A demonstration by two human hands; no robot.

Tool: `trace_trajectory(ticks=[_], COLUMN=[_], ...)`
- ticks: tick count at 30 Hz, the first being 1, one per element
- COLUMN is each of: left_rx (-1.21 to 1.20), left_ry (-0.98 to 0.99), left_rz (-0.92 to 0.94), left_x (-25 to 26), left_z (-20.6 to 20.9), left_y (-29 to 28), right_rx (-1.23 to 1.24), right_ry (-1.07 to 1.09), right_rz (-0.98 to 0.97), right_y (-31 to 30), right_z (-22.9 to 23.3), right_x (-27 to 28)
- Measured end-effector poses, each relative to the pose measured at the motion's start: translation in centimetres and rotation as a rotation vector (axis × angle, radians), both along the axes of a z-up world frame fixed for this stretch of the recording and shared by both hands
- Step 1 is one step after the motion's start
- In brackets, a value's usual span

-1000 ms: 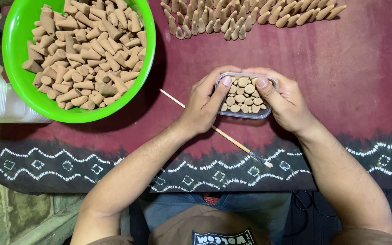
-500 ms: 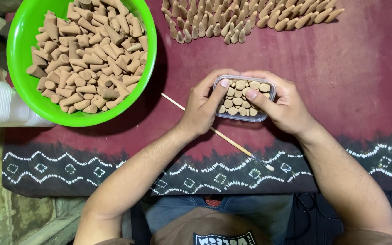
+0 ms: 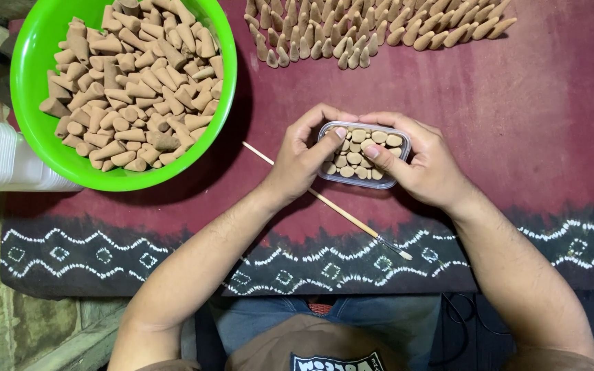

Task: Arranging and packing incense cones into a small plastic container, followed by applying a substance with a brush.

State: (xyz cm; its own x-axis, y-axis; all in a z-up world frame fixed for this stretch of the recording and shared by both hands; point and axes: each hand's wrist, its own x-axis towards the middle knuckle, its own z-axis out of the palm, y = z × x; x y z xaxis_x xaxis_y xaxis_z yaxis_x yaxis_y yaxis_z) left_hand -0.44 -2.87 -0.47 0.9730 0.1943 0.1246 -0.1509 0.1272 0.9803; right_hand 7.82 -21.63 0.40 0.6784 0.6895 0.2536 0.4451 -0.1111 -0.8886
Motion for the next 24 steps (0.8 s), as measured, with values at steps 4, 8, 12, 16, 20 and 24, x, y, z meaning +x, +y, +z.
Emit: trace_trajectory(ticks=[4,8,12,16,20,24], left_rx=[-0.044,-0.039,-0.090,-0.098,-0.135,-0.260], left_ry=[-0.005,0.000,-0.032,-0.045,0.021,0.039], left_rz=[0.036,0.060,-0.041,-0.092,-0.080,-0.046], left_x=[0.3,0.0,-0.1,-0.3,0.0,0.4], left_z=[-0.8,-1.1,-1.5,-1.7,-1.6,-2.0], left_y=[-0.2,-0.2,0.1,-0.1,-0.3,-0.1], right_rx=[0.006,-0.017,0.065,0.097,0.104,0.065], right_ry=[0.041,0.123,0.162,0.173,0.144,0.040], right_rz=[-0.014,-0.073,-0.127,-0.146,-0.162,-0.133], right_y=[-0.1,-0.5,-0.2,-0.3,-0.3,-0.7], right_z=[-0.2,0.0,0.5,0.2,0.0,-1.0], right_x=[0.0,0.0,-0.1,0.2,0.4,0.8])
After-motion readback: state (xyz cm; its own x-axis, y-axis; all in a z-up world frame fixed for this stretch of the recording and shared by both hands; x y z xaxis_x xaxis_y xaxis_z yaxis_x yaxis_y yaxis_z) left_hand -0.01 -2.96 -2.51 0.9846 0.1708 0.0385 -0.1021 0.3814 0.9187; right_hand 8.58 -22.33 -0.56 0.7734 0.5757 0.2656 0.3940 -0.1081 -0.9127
